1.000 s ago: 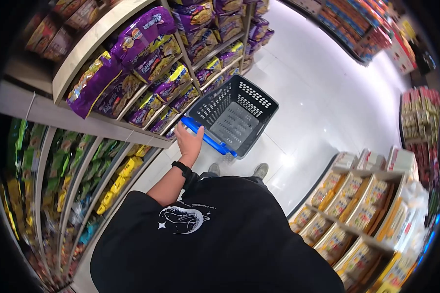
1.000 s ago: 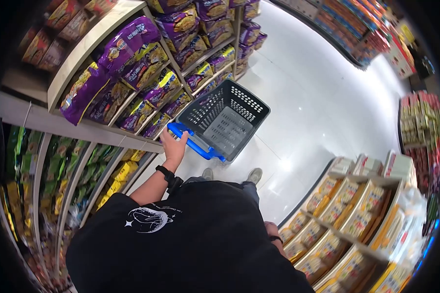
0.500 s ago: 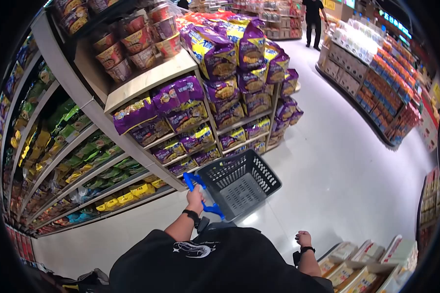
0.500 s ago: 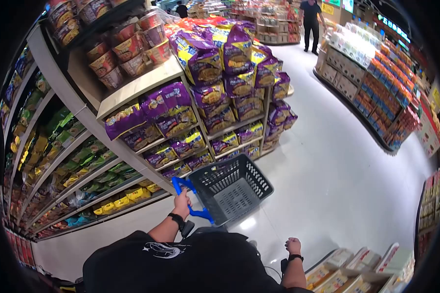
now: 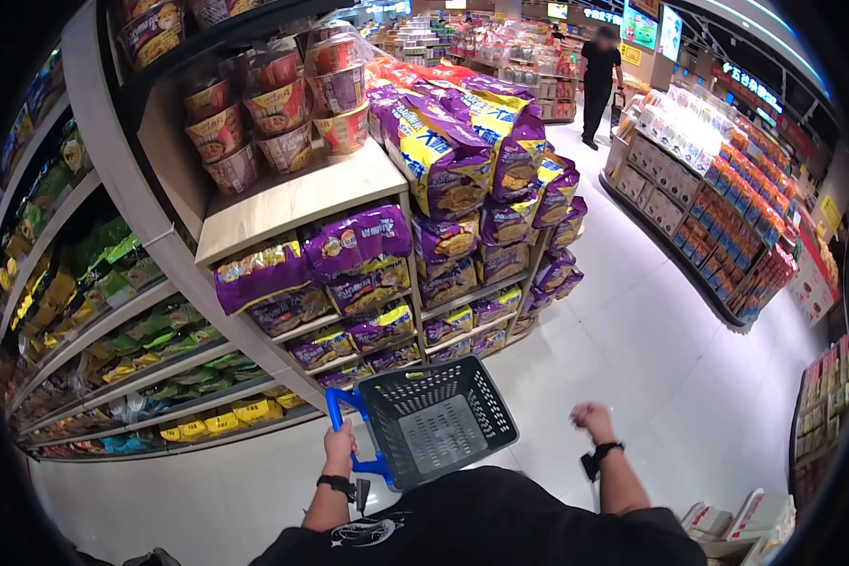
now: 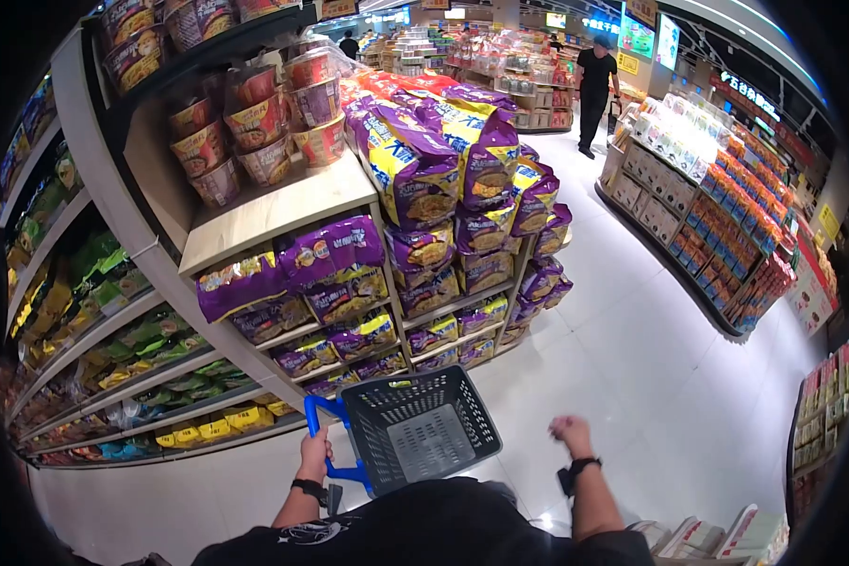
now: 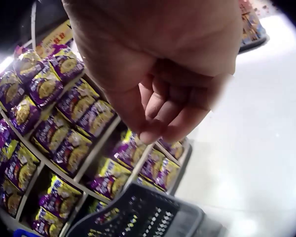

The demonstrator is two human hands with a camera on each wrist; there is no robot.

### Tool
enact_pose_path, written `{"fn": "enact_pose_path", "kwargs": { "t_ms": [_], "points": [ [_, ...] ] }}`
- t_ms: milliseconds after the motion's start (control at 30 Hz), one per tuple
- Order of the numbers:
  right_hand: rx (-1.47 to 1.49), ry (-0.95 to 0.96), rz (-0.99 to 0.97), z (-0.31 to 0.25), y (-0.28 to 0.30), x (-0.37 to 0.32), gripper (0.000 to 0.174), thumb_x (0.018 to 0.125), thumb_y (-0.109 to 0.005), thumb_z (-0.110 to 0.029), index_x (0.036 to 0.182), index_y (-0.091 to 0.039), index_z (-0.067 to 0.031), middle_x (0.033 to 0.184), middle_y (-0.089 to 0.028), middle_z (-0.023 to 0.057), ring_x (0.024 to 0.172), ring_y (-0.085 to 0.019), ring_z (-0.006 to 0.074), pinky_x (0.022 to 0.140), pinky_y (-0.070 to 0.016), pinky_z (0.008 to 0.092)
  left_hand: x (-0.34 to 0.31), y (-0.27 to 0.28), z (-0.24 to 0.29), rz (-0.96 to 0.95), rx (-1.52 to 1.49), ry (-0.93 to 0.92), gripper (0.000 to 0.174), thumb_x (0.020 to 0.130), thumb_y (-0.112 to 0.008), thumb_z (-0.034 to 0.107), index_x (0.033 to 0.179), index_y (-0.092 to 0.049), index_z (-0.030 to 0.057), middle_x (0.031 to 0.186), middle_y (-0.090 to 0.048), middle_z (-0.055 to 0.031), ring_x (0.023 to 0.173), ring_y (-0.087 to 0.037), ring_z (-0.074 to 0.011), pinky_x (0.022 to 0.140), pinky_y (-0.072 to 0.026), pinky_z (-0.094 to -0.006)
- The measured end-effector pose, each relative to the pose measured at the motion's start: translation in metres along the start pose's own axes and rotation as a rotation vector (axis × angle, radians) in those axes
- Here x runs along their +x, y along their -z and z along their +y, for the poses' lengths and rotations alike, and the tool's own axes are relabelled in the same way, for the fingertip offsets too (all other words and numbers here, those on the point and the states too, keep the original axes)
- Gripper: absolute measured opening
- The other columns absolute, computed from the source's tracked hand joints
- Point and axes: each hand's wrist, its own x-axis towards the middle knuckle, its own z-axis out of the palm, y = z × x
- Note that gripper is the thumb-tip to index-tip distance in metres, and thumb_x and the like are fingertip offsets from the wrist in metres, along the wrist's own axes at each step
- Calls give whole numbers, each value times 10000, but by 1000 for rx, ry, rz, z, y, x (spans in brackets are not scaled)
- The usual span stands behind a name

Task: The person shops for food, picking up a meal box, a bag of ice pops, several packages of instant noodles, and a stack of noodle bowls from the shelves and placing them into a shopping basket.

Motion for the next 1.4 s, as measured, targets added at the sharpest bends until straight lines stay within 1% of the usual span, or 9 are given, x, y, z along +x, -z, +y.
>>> {"fn": "enact_pose_path", "kwargs": {
  "t_ms": [167, 333, 500, 667, 733, 967, 1100, 1233, 1400],
  "points": [
    [-358, 351, 193, -243, -15, 82, 274, 887, -667, -263, 741, -616, -36, 633, -632, 48, 572, -582, 113, 537, -460, 280, -14, 2, 6, 35, -11, -9, 239, 941, -637, 254, 844, -466, 118, 551, -419, 11, 394, -405, -118, 360, -356, -297],
    [-329, 815, 39, -471, -34, 156, 280, 921, -658, -279, 766, -593, -56, 645, -600, 12, 576, -539, 85, 544, -415, 245, -14, 7, -2, 66, -25, -2, 194, 863, -659, 120, 850, -465, 109, 560, -438, 5, 399, -428, -131, 370, -363, -304],
    [-331, 790, -176, -613, -75, 192, 210, 928, -679, -262, 878, -633, -64, 681, -595, -37, 592, -523, 34, 520, -402, 207, -22, 6, -7, 216, 121, -166, 238, 707, -660, -50, 840, -491, 52, 605, -553, -57, 390, -478, -143, 364, -383, -289],
    [-688, 856, -92, -678, -111, 213, 389, 876, -717, -405, 905, -677, -19, 713, -630, 24, 640, -584, 105, 560, -451, 274, -26, 0, -9, 234, 107, -180, 249, 711, -661, -52, 866, -491, 43, 630, -596, -94, 387, -483, -141, 345, -371, -286],
    [-889, 1040, 14, -694, -121, 227, 580, 824, -704, -530, 833, -678, 49, 745, -667, 147, 648, -624, 236, 642, -500, 349, -29, -7, -10, 267, 80, -157, 228, 724, -663, -33, 859, -494, 41, 647, -620, -113, 390, -488, -142, 348, -374, -288],
    [-1329, 650, -133, -719, -172, 239, 794, 777, -641, -729, 915, -695, 52, 856, -688, 122, 737, -656, 235, 669, -528, 361, -39, -21, -6, 339, 119, -149, 73, 830, -588, 18, 890, -546, 21, 613, -606, -101, 390, -470, -126, 359, -372, -273],
    [-1507, 478, -257, -710, -193, 273, 737, 811, -623, -701, 1046, -713, -8, 930, -702, 96, 812, -620, 203, 728, -488, 341, -41, -27, -8, 375, 129, -150, 65, 835, -600, 29, 876, -549, 29, 597, -591, -88, 389, -471, -126, 363, -373, -272],
    [-1491, 722, -330, -702, -191, 262, 688, 848, -631, -592, 1142, -674, 28, 1161, -676, 191, 1047, -643, 300, 880, -490, 405, -46, -35, -8, 417, 91, -169, 54, 836, -602, 33, 866, -557, 28, 589, -582, -79, 388, -468, -125, 362, -372, -270],
    [-1185, 798, -264, -709, -165, 288, 597, 838, -686, -500, 1034, -684, 64, 1033, -696, 176, 924, -644, 267, 818, -481, 381, -44, -39, -10, 410, 128, -151, 74, 837, -602, 40, 888, -551, 22, 587, -578, -78, 386, -469, -128, 360, -371, -274]
  ]
}}
